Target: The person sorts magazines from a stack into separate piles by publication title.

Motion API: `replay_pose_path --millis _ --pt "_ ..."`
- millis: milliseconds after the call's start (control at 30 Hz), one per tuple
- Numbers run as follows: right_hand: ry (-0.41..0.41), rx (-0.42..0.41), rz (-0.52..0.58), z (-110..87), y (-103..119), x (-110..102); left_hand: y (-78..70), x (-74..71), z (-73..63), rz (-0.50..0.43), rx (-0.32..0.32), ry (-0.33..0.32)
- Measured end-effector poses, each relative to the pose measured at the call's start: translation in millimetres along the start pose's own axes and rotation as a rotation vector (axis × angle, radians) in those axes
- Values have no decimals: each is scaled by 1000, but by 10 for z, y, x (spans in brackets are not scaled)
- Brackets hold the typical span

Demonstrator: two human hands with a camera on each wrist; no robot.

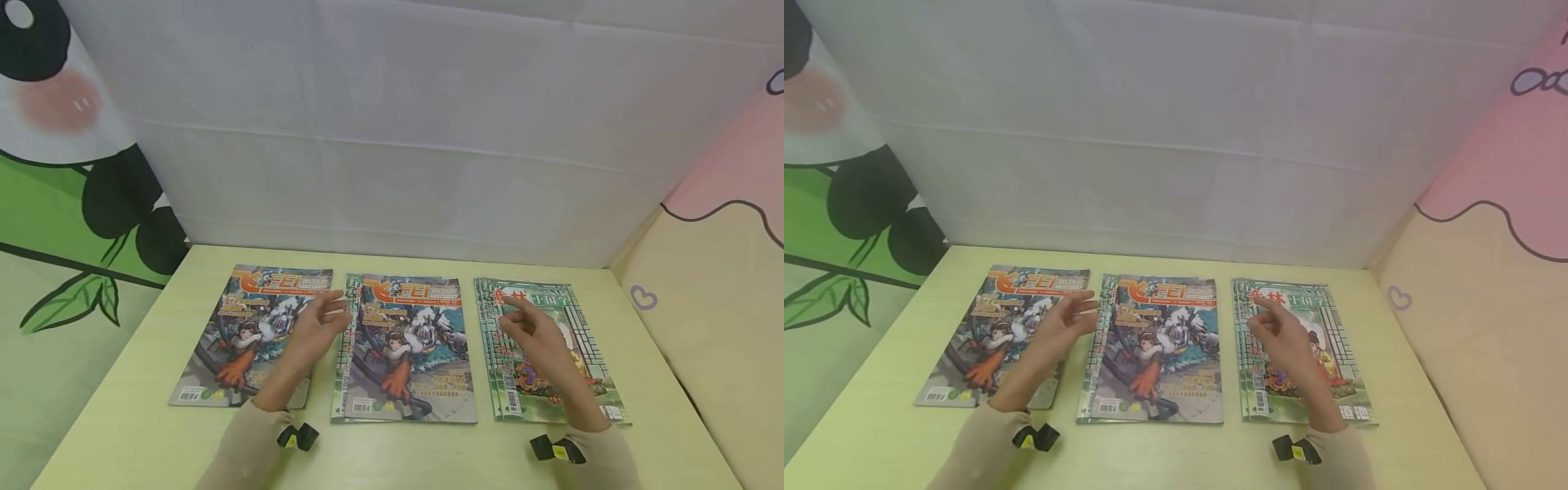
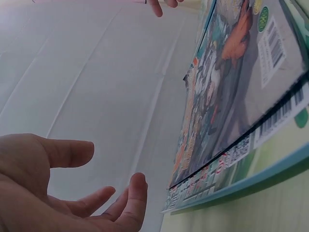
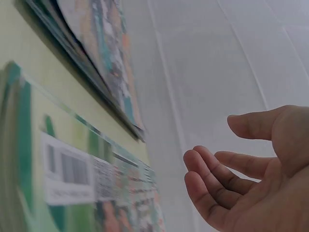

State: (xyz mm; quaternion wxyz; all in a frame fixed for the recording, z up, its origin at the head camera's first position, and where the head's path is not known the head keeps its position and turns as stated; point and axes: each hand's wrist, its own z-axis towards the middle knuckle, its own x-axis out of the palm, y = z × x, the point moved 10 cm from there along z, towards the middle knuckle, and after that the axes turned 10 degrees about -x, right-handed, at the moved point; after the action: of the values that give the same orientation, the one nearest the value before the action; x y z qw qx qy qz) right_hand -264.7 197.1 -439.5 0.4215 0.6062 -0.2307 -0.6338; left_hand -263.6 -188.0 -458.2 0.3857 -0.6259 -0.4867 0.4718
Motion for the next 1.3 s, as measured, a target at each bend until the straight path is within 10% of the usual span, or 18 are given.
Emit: replay_pose_path --millis 500,1300 --pt "67 96 68 10 -158 594 184 231 46 199 -70 51" --pt "87 153 149 -51 -142 773 223 293 15 73 -141 70"
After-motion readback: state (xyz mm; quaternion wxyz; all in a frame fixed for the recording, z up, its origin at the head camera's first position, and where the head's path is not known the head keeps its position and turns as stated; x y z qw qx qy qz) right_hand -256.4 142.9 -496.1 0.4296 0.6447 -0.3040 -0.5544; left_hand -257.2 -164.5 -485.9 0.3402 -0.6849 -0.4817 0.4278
